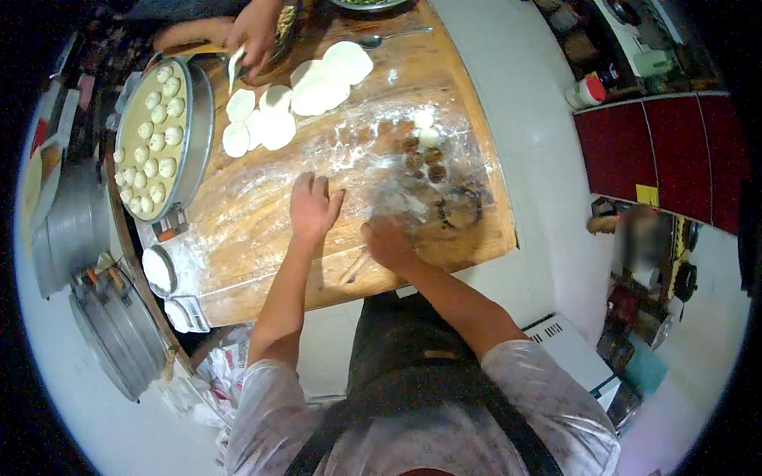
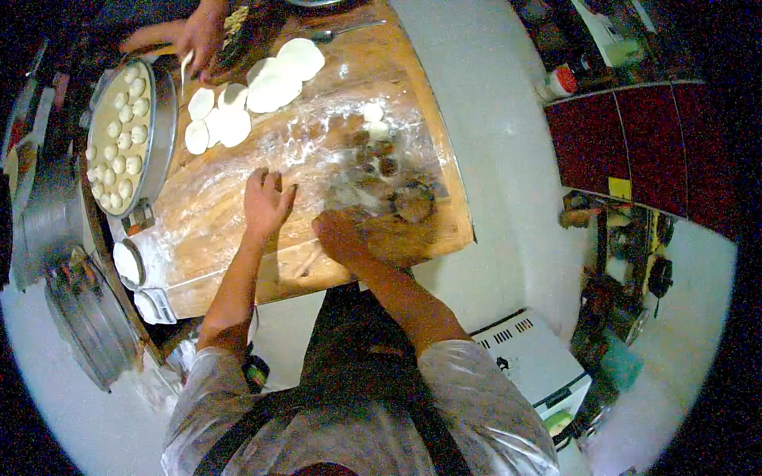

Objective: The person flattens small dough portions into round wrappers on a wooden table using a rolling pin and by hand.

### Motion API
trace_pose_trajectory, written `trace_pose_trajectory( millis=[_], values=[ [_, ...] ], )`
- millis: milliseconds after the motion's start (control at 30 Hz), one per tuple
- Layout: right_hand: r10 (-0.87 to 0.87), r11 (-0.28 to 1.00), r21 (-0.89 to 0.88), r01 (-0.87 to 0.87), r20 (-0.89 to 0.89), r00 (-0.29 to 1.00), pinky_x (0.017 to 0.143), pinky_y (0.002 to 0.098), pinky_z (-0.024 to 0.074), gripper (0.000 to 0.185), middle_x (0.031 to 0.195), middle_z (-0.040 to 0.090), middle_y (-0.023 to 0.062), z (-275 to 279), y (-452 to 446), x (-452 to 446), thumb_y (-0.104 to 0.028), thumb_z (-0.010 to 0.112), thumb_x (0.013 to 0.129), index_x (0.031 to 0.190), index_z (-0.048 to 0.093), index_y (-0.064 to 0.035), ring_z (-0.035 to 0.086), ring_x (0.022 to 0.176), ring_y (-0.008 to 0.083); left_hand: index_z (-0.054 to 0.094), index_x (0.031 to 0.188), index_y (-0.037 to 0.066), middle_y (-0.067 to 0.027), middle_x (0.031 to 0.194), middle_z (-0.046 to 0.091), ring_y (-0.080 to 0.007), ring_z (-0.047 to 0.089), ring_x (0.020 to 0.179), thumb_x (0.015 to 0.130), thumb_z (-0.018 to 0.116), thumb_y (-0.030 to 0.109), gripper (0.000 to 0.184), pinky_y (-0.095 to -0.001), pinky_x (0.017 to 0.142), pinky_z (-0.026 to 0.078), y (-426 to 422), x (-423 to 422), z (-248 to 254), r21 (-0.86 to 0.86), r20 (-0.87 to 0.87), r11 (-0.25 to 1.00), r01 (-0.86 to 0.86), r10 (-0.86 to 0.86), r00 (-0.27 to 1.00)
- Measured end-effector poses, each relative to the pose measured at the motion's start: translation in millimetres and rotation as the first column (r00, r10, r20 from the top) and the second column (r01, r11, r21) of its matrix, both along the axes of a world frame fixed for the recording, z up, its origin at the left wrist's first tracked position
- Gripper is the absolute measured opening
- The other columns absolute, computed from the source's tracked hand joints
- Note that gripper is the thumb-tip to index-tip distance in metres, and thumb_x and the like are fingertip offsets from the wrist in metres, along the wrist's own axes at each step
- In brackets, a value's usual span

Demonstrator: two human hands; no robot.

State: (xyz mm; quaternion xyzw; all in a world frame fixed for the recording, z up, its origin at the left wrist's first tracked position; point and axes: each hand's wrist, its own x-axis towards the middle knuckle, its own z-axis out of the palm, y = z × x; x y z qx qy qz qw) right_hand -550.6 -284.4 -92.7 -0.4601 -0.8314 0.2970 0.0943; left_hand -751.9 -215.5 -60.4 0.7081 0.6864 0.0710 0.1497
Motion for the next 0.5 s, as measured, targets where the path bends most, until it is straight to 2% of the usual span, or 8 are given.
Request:
trace_pose_trajectory(
  millis=[100,200,267,333,367,433,467,500],
  values=[
    [0.059,0.987,-0.157,-0.047,0.074,0.995,0.097,0.0528,0.0444,0.019,0.111,0.066,0.0203,3,5,-3,-0.017,0.061,0.089,0.101,0.067,-0.0033,0.06,0.111,0.0384,0.05,0.148,0.009,-0.0272,0.155,0.041,-0.0479,0.036,0.145,0.089,0.072,0.049,0.075,-0.056,0.12,0.029,2,3,-19,0.1,-0.07,0.994,0.032,-0.025,0.997],
    [-0.019,0.998,-0.054,0.026,0.118,0.993,0.1,0.0568,0.0413,0.027,0.115,0.066,0.0224,-47,-11,-3,-0.023,0.064,0.088,0.107,0.069,-0.0036,0.059,0.113,0.0391,0.036,0.159,0.014,-0.0242,0.166,0.027,-0.0457,0.024,0.153,0.089,0.071,0.053,0.087,-0.058,0.126,0.015,28,-7,-31,0.086,-0.151,0.994,0.074,-0.06,0.987],
    [-0.057,0.982,-0.164,0.09,0.196,0.979,0.101,0.0569,0.041,0.029,0.118,0.064,0.0234,-47,-5,-11,-0.022,0.064,0.089,0.111,0.068,-0.0029,0.058,0.114,0.0402,0.031,0.162,0.013,-0.0203,0.169,0.021,-0.0371,0.016,0.158,0.097,0.058,0.055,0.082,-0.0536,0.128,0.01,38,-15,-27,-0.099,-0.145,0.993,0.063,-0.077,0.986],
    [0.191,0.981,-0.059,-0.182,0.33,0.924,0.1,0.0553,0.0413,0.027,0.118,0.063,0.0225,-31,2,-3,-0.019,0.061,0.093,0.114,0.067,-0.0036,0.057,0.115,0.0398,0.036,0.159,0.011,-0.0211,0.164,0.032,-0.0382,0.027,0.153,0.097,0.06,0.05,0.076,-0.0514,0.127,0.017,33,-27,-72,0.158,0.154,0.985,-0.067,0.042,0.987],
    [0.196,0.98,-0.03,-0.197,0.323,0.926,0.1,0.0553,0.0413,0.027,0.118,0.063,0.0225,-10,8,-3,-0.019,0.061,0.093,0.114,0.067,-0.0036,0.057,0.115,0.0398,0.042,0.154,0.008,-0.021,0.157,0.04,-0.039,0.035,0.147,0.097,0.063,0.046,0.071,-0.0519,0.124,0.024,30,-29,-84,0.062,0.515,0.972,-0.228,0.165,0.841],
    [0.082,0.969,0.21,-0.131,0.224,0.971,0.099,0.0556,0.0414,0.024,0.117,0.061,0.0213,20,8,7,-0.018,0.059,0.095,0.113,0.066,-0.0035,0.056,0.114,0.0396,0.054,0.141,0.005,-0.0199,0.143,0.054,-0.0395,0.05,0.133,0.094,0.066,0.035,0.057,-0.0534,0.113,0.037,4,-21,-77,-0.091,0.663,0.947,-0.31,0.289,0.691],
    [0.059,0.954,0.278,-0.109,0.181,0.982,0.098,0.0557,0.0414,0.023,0.117,0.061,0.0208,17,5,16,-0.017,0.058,0.095,0.112,0.066,-0.0034,0.056,0.113,0.0395,0.059,0.134,0.004,-0.0189,0.136,0.059,-0.0393,0.056,0.124,0.093,0.067,0.029,0.049,-0.0543,0.107,0.043,-16,-12,-61,-0.106,0.511,0.948,-0.3,0.311,0.802],
    [0.018,0.982,0.184,-0.05,0.17,0.985,0.096,0.0563,0.0411,0.023,0.117,0.06,0.0204,-27,12,34,-0.019,0.058,0.096,0.112,0.066,-0.0047,0.055,0.113,0.0395,0.059,0.134,0.004,-0.0189,0.136,0.059,-0.0393,0.056,0.124,0.093,0.067,0.029,0.049,-0.0543,0.107,0.043,-32,-3,-54,-0.107,0.499,0.941,-0.321,0.33,0.801]
  ],
)
